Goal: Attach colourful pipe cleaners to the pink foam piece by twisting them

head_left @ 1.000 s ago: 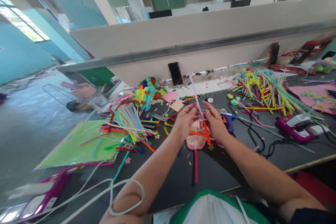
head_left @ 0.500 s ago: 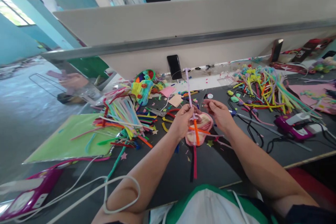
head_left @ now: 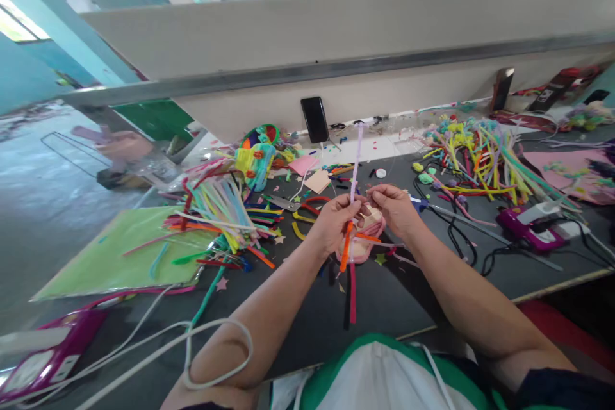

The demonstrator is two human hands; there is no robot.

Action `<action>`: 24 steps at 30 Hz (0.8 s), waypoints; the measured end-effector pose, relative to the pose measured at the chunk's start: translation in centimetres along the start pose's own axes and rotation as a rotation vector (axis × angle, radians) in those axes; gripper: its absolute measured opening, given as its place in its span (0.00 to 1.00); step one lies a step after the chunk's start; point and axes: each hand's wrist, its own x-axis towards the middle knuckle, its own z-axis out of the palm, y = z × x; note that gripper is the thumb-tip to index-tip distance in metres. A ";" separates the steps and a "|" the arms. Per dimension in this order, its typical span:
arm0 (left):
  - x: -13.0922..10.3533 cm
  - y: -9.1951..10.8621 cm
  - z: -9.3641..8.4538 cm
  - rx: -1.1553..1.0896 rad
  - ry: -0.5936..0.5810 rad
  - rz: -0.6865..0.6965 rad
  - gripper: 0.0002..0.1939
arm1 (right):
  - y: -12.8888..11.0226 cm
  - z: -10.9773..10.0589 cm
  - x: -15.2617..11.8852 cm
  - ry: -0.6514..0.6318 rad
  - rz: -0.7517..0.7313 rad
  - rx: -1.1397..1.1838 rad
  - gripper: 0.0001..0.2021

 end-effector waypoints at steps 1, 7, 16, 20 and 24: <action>0.0 0.0 -0.1 0.010 0.003 -0.002 0.18 | 0.1 0.0 0.0 -0.013 -0.004 0.003 0.10; 0.0 -0.1 -0.5 0.038 0.013 -0.004 0.16 | 0.2 -0.2 -0.1 -0.091 -0.007 0.009 0.07; 0.0 0.0 -0.4 0.057 0.009 -0.063 0.18 | 0.8 -0.7 0.0 -0.123 -0.057 -0.037 0.06; 0.0 0.0 -0.5 0.057 0.000 -0.057 0.17 | 0.5 -0.5 -0.2 -0.123 -0.060 -0.067 0.07; 0.1 0.0 -0.7 0.056 -0.009 -0.058 0.17 | 0.3 -0.6 -0.2 -0.145 -0.057 -0.090 0.07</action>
